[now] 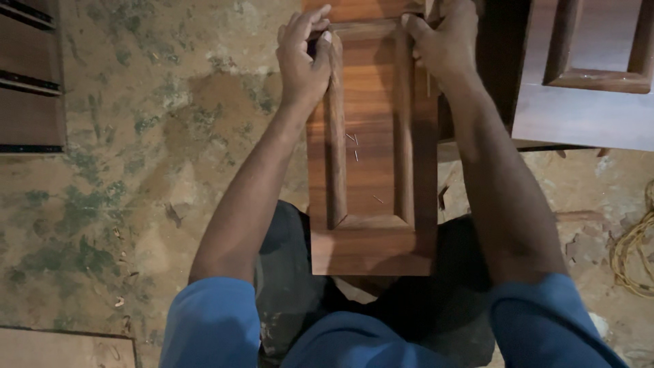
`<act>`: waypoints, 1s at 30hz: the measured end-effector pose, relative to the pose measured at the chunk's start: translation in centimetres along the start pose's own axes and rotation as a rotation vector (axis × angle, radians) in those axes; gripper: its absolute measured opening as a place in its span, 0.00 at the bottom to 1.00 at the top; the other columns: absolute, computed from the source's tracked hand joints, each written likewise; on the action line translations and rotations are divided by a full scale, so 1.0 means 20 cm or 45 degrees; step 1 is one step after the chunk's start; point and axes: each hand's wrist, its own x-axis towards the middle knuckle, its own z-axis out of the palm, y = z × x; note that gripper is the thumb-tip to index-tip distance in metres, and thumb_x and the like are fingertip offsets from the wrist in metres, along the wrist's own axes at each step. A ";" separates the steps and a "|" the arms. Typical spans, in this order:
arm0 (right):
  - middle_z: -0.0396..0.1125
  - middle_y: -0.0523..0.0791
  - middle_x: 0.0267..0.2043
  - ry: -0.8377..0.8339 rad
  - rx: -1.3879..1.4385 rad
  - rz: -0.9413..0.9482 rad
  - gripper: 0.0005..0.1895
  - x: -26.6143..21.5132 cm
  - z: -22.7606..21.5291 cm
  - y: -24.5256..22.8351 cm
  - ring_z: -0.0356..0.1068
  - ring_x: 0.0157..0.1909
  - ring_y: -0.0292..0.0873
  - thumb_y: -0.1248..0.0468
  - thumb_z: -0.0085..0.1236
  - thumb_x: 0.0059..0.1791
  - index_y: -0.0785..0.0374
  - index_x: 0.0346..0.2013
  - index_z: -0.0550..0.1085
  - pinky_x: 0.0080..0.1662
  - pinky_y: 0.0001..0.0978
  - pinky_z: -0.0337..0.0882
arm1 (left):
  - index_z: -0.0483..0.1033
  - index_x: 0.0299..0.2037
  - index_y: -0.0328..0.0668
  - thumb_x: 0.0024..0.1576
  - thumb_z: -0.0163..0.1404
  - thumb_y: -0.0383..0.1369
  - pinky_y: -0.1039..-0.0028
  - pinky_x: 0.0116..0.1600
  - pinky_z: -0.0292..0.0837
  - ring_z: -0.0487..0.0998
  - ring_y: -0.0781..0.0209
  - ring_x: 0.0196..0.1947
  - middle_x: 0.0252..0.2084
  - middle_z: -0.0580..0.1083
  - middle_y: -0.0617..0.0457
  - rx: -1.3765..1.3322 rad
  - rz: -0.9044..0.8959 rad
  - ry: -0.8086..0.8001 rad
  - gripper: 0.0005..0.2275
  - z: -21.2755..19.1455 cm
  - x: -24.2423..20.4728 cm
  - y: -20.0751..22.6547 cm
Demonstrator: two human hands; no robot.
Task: The person applies glue to a wooden frame piece and attaches it to a rectangular wooden panel, then hammers nails to secure the frame. The person repeats the gluing and nailing process for another frame piece on the same panel.
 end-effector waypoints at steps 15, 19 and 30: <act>0.75 0.41 0.36 -0.017 0.210 -0.018 0.09 -0.01 0.01 -0.04 0.72 0.25 0.30 0.69 0.63 0.55 0.68 0.49 0.74 0.25 0.22 0.71 | 0.65 0.69 0.46 0.63 0.51 0.19 0.72 0.54 0.74 0.74 0.62 0.49 0.51 0.74 0.54 -0.072 -0.026 0.047 0.24 0.01 -0.02 -0.02; 0.75 0.44 0.34 -0.021 0.196 0.034 0.07 -0.01 0.01 -0.03 0.73 0.26 0.31 0.68 0.64 0.56 0.69 0.46 0.76 0.26 0.22 0.72 | 0.65 0.70 0.47 0.63 0.54 0.20 0.74 0.50 0.74 0.76 0.64 0.46 0.49 0.77 0.55 -0.036 -0.074 0.069 0.25 0.01 -0.03 -0.03; 0.75 0.44 0.33 0.002 0.030 -0.016 0.05 0.00 0.01 -0.01 0.77 0.27 0.31 0.66 0.61 0.56 0.67 0.43 0.77 0.28 0.23 0.75 | 0.68 0.65 0.42 0.64 0.52 0.18 0.73 0.58 0.82 0.83 0.61 0.52 0.50 0.76 0.50 -0.252 -0.120 0.030 0.20 0.04 -0.01 -0.11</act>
